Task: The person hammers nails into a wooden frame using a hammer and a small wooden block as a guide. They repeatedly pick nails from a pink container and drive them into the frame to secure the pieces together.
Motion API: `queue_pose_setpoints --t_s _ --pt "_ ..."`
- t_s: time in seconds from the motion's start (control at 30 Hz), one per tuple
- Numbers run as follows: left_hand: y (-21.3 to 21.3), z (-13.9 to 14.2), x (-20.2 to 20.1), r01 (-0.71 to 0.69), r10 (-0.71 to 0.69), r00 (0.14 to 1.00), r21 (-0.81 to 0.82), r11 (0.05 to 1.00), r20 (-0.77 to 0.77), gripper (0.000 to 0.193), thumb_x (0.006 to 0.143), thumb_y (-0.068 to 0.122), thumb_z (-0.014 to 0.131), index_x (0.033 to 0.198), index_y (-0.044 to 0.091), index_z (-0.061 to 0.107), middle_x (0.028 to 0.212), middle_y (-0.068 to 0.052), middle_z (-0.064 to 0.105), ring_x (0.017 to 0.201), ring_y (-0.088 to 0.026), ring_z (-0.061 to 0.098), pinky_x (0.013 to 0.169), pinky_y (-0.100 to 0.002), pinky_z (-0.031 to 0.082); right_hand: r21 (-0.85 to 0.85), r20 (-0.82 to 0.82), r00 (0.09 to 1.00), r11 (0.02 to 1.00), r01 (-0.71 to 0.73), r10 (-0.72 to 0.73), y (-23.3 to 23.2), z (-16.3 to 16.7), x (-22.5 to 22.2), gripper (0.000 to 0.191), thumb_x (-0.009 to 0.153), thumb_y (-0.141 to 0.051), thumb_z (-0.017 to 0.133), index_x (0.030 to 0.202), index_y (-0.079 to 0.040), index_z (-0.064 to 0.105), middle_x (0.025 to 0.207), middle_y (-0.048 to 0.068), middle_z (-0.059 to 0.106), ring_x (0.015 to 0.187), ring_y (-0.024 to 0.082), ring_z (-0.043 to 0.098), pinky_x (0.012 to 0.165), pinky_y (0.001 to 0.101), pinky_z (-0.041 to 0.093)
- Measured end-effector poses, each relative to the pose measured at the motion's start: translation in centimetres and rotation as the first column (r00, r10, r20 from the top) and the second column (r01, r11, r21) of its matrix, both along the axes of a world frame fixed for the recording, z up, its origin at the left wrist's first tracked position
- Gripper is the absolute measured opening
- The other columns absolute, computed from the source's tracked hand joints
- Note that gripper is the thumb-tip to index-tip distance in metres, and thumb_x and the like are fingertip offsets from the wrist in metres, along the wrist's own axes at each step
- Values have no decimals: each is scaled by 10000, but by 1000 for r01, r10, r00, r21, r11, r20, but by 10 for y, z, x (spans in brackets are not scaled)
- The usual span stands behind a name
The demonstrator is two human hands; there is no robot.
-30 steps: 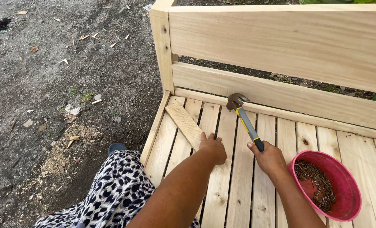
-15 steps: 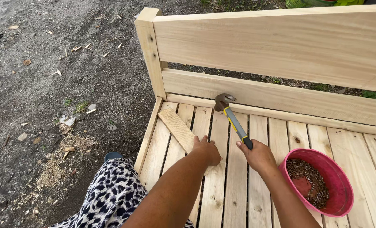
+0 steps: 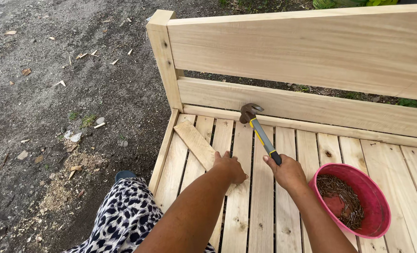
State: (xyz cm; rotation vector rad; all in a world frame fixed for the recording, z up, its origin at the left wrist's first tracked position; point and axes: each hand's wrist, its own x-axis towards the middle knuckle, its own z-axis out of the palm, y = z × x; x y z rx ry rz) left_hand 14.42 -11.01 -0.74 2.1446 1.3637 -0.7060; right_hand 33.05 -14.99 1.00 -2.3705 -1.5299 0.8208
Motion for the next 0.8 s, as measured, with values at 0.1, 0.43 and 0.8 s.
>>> queue_pose_setpoints --t_s 0.1,0.43,0.8 --pt "3 -1 1 4 -4 1000 -12 1000 -12 700 1012 555 449 1568 132 422 1694 -59 266 1600 -320 69 1262 -620 61 117 -79 996 992 39 -30 -7 4 -3 594 889 -638 607 969 -59 712 707 151 702 678 320 697 675 475 548" --pt "-1 7 -1 -3 3 1000 -16 1000 -13 711 1000 594 442 1564 161 432 1706 -45 228 1601 -293 62 1265 -603 61 -136 -73 994 988 73 -84 0 1 -9 676 910 -676 590 935 -11 703 715 144 696 642 312 726 621 456 594" --pt "5 13 -2 -10 8 1000 -49 999 -26 726 993 614 423 1572 177 415 1693 -44 257 1603 -287 63 1272 -594 65 -121 -21 998 991 62 -65 -4 -2 -13 661 899 -683 604 949 -36 732 719 140 720 662 296 723 663 459 574"
